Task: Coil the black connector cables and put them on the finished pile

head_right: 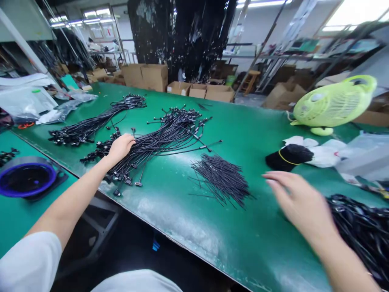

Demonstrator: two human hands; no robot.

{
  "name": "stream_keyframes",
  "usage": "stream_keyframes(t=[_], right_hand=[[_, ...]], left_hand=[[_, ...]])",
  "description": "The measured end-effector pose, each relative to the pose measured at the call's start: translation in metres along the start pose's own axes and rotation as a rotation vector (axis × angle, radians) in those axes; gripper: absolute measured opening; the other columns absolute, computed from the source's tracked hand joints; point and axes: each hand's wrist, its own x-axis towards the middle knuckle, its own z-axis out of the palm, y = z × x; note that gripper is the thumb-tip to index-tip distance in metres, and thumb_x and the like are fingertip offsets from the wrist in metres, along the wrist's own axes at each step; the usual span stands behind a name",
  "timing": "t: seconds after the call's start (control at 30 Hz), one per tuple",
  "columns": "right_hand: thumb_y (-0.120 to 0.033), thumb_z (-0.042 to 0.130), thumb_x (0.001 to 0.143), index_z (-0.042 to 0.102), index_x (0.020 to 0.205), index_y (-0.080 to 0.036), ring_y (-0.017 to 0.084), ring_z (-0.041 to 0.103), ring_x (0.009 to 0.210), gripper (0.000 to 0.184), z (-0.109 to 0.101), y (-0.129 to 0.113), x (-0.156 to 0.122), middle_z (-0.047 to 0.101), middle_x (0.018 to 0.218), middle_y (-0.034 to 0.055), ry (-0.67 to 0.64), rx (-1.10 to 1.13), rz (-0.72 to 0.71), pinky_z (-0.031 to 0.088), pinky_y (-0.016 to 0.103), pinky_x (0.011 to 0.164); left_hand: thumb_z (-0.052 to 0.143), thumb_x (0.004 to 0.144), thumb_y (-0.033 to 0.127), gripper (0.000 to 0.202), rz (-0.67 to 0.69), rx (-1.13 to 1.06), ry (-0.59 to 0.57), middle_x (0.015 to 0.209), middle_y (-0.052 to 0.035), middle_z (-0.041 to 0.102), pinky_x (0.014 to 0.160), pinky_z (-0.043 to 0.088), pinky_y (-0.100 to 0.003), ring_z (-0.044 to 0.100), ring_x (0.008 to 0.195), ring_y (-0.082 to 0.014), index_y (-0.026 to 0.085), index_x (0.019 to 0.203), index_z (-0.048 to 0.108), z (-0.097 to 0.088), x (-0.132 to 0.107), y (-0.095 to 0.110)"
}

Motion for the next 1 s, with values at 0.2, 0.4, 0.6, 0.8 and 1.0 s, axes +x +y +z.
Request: stream_keyframes(t=[0.2, 0.4, 0.6, 0.8, 1.0], right_hand=[[-0.037, 0.039, 0.094, 0.07, 0.094, -0.021, 0.025, 0.067, 0.097, 0.035, 0.078, -0.051, 0.046, 0.071, 0.105, 0.0101, -0.402, 0.002, -0.212, 0.052, 0.041, 0.091], [-0.023, 0.044, 0.095, 0.056, 0.133, -0.011, 0.025, 0.056, 0.123, 0.042, 0.177, -0.114, 0.107, 0.056, 0.138, 0.0157, -0.478, -0.104, -0.35, 0.043, 0.038, 0.105], [-0.043, 0.062, 0.088, 0.036, 0.149, -0.014, 0.033, 0.03, 0.143, 0.073, 0.263, -0.14, 0.132, 0.031, 0.156, 0.0191, -0.449, -0.091, -0.477, 0.028, 0.054, 0.114], [-0.025, 0.047, 0.096, 0.059, 0.13, -0.018, 0.027, 0.041, 0.137, 0.037, 0.289, -0.119, 0.133, 0.04, 0.152, 0.0133, -0.371, -0.029, -0.468, 0.039, 0.048, 0.109], [-0.017, 0.047, 0.093, 0.071, 0.109, -0.019, 0.025, 0.051, 0.126, 0.028, 0.296, -0.111, 0.131, 0.056, 0.138, 0.0113, -0.27, 0.072, -0.398, 0.04, 0.044, 0.106]], left_hand=[[0.034, 0.098, 0.027, 0.035, -0.003, 0.027, 0.146, 0.12, -0.0152, 0.062, 0.092, 0.044, -0.037, 0.058, 0.108, -0.027, 0.015, 0.108, 0.065, -0.012, 0.0, -0.008], [0.059, 0.087, 0.045, 0.076, 0.155, 0.083, 0.053, 0.149, -0.0213, 0.043, 0.111, 0.03, -0.047, 0.039, 0.135, -0.0342, 0.008, 0.147, 0.033, 0.012, -0.01, 0.015], [0.065, 0.08, 0.046, 0.096, -0.03, 0.168, -0.146, 0.159, -0.0262, 0.019, 0.114, 0.016, -0.059, 0.018, 0.147, -0.0407, 0.005, 0.153, 0.018, 0.032, -0.011, 0.004], [0.058, 0.077, 0.067, 0.073, -0.026, 0.056, -0.45, 0.123, -0.0165, 0.067, 0.091, 0.045, -0.035, 0.061, 0.113, -0.0333, 0.016, 0.129, 0.058, 0.005, 0.042, -0.047], [0.018, 0.098, 0.055, 0.066, -0.102, 0.109, -0.345, 0.082, -0.0086, 0.072, 0.069, 0.044, -0.028, 0.065, 0.076, -0.0215, 0.014, 0.094, 0.069, -0.04, 0.081, -0.076]])
